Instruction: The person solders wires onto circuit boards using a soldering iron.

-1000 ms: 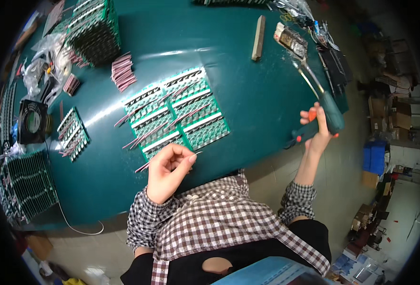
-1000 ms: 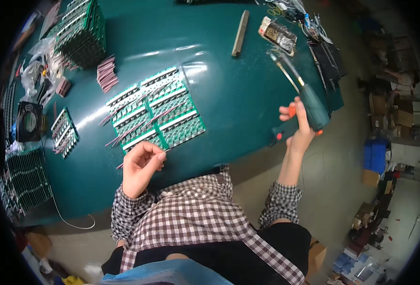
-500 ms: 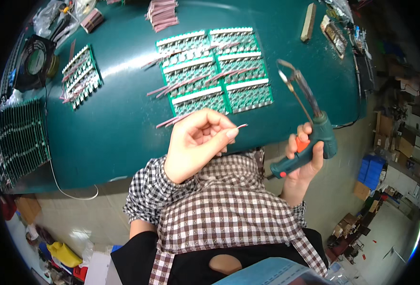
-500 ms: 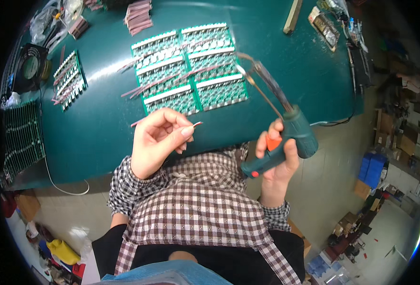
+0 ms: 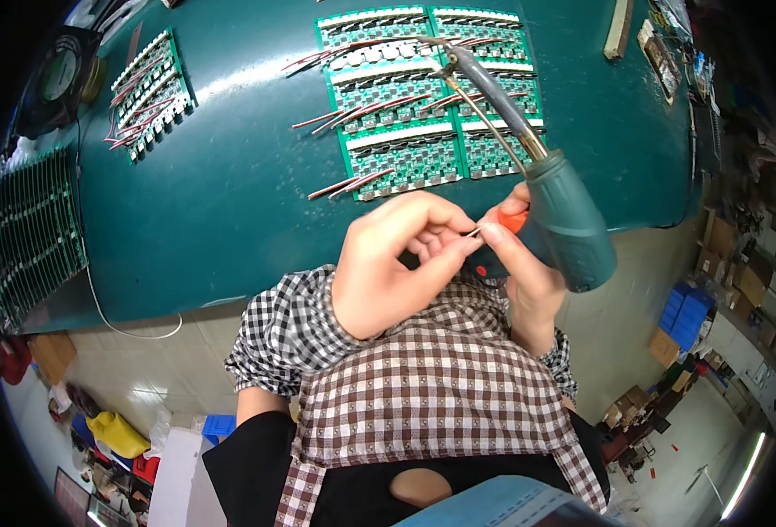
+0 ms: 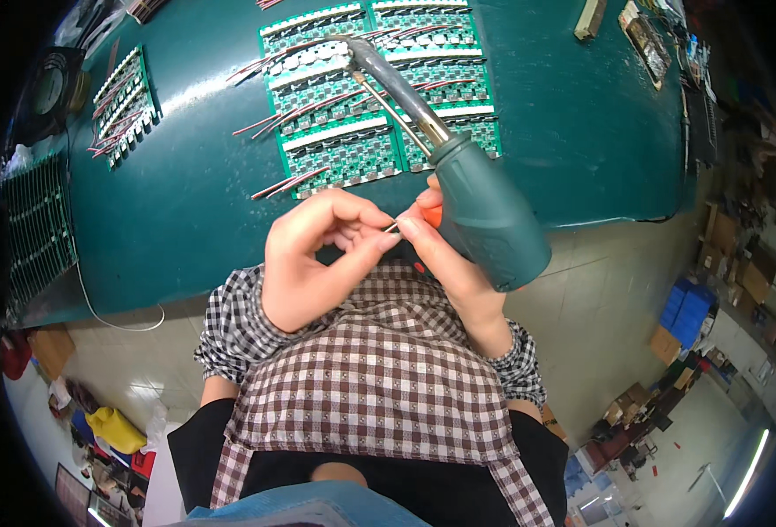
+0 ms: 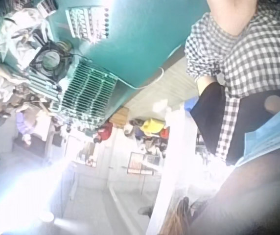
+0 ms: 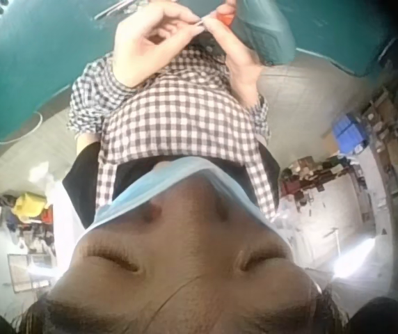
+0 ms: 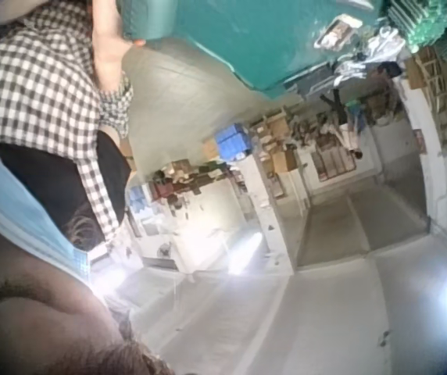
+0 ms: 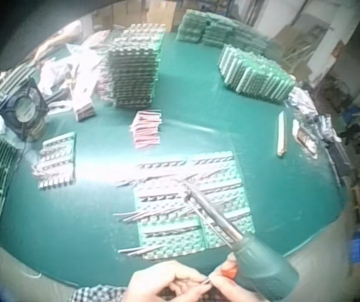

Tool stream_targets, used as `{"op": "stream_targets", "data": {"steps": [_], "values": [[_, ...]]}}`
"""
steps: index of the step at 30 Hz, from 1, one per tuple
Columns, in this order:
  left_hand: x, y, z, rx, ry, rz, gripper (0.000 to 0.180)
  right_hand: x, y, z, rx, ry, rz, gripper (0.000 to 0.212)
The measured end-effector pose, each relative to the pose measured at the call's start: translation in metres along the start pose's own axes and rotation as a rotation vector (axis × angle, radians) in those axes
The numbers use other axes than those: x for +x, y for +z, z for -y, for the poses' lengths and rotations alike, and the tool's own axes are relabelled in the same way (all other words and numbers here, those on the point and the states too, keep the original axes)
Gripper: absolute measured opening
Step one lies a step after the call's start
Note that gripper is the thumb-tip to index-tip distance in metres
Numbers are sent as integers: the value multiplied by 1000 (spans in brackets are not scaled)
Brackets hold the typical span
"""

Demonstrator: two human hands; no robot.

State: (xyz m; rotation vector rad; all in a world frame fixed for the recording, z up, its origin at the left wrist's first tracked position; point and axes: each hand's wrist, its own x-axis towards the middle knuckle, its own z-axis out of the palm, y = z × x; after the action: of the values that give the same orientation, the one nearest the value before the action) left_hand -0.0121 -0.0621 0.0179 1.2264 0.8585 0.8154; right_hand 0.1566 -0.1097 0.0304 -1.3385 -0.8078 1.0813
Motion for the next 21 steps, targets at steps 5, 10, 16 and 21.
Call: {"op": "stream_targets", "data": {"steps": [5,10,16,21], "values": [[-4,-2,11,694,640,-66,26,-10,1,-5,-168,-3,18,46],[4,-43,1,857,610,-49,27,-16,-11,3,-227,32,4,39],[21,-67,-16,1115,529,145,34,-29,-39,-3,-94,-43,-70,48],[30,-74,-25,1208,548,298,35,-44,-48,-4,-79,103,-52,70]]}}
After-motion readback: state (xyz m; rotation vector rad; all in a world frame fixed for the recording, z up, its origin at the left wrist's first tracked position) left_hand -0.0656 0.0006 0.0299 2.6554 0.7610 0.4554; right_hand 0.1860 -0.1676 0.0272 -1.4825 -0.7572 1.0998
